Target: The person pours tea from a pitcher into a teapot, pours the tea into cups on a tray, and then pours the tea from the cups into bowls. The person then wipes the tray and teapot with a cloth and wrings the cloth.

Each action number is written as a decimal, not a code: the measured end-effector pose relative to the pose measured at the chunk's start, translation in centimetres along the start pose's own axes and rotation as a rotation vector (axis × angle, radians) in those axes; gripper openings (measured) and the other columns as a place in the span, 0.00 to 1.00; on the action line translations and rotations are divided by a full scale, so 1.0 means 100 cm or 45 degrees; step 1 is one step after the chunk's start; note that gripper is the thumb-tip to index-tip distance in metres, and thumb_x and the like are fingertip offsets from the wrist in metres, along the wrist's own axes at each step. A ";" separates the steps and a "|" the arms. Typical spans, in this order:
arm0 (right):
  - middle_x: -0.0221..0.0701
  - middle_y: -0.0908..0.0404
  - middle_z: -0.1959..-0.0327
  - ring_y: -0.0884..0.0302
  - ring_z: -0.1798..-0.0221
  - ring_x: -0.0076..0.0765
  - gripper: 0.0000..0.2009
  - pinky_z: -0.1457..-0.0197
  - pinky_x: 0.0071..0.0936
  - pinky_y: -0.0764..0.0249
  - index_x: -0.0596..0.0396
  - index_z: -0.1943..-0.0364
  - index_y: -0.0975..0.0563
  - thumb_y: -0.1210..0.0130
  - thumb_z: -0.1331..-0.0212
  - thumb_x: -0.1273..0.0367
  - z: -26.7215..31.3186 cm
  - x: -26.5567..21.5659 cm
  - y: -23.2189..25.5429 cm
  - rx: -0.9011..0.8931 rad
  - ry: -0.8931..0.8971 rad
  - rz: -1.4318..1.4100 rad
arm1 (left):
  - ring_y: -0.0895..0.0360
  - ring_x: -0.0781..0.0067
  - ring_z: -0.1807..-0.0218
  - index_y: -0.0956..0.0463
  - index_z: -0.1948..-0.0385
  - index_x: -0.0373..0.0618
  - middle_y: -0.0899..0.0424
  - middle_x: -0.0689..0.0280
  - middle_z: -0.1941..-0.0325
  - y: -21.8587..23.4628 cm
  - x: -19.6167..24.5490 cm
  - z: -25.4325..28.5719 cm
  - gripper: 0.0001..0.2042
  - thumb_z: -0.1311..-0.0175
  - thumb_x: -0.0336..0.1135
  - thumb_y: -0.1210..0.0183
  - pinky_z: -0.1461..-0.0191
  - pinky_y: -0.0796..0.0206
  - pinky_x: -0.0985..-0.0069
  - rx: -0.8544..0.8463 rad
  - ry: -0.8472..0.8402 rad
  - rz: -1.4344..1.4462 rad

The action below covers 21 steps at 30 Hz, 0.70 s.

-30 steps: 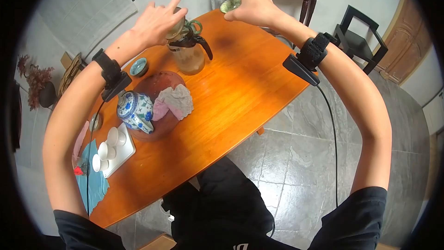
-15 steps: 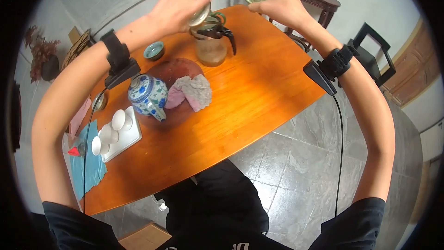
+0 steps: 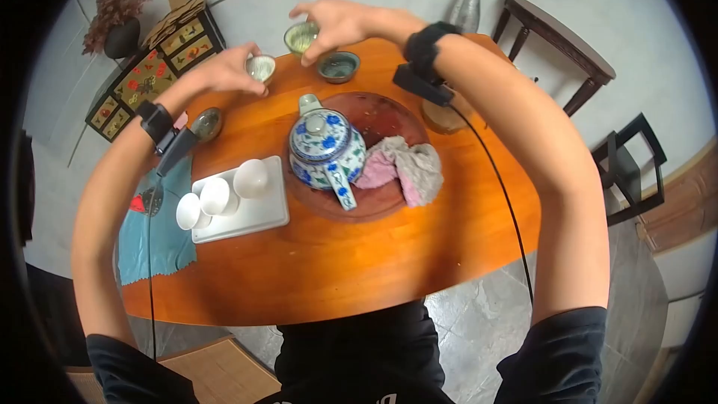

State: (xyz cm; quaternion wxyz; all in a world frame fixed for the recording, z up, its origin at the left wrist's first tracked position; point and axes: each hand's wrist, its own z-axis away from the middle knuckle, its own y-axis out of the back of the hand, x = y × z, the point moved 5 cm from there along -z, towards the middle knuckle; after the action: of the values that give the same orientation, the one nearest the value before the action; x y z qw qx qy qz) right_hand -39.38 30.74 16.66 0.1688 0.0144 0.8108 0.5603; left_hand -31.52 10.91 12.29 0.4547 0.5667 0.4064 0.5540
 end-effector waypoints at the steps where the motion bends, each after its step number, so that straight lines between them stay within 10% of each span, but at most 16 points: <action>1: 0.50 0.19 0.47 0.19 0.45 0.53 0.44 0.39 0.39 0.24 0.61 0.32 0.31 0.26 0.56 0.57 -0.015 0.005 -0.022 -0.155 0.007 -0.027 | 0.18 0.54 0.48 0.30 0.43 0.35 0.16 0.48 0.53 -0.006 -0.010 0.002 0.42 0.59 0.52 0.23 0.44 0.28 0.66 0.002 0.013 0.001; 7: 0.53 0.20 0.46 0.20 0.45 0.56 0.41 0.42 0.42 0.24 0.60 0.36 0.27 0.24 0.58 0.58 -0.054 0.016 -0.096 -0.369 0.002 0.183 | 0.27 0.50 0.33 0.30 0.37 0.46 0.20 0.56 0.39 -0.032 -0.032 0.011 0.44 0.60 0.54 0.24 0.36 0.40 0.39 -0.107 0.151 -0.206; 21: 0.51 0.24 0.41 0.24 0.39 0.58 0.37 0.37 0.44 0.26 0.56 0.36 0.26 0.27 0.51 0.55 -0.048 0.010 -0.113 -0.390 -0.005 0.303 | 0.37 0.48 0.26 0.37 0.29 0.50 0.28 0.54 0.31 -0.042 -0.046 0.021 0.50 0.59 0.57 0.24 0.28 0.48 0.37 -0.053 0.163 -0.281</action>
State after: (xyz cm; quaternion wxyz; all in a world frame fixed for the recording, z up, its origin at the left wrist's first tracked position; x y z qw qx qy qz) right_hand -39.85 22.37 7.58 0.1030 0.0854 0.7083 0.6932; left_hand -29.48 7.44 7.13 0.4978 0.4725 0.4827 0.5440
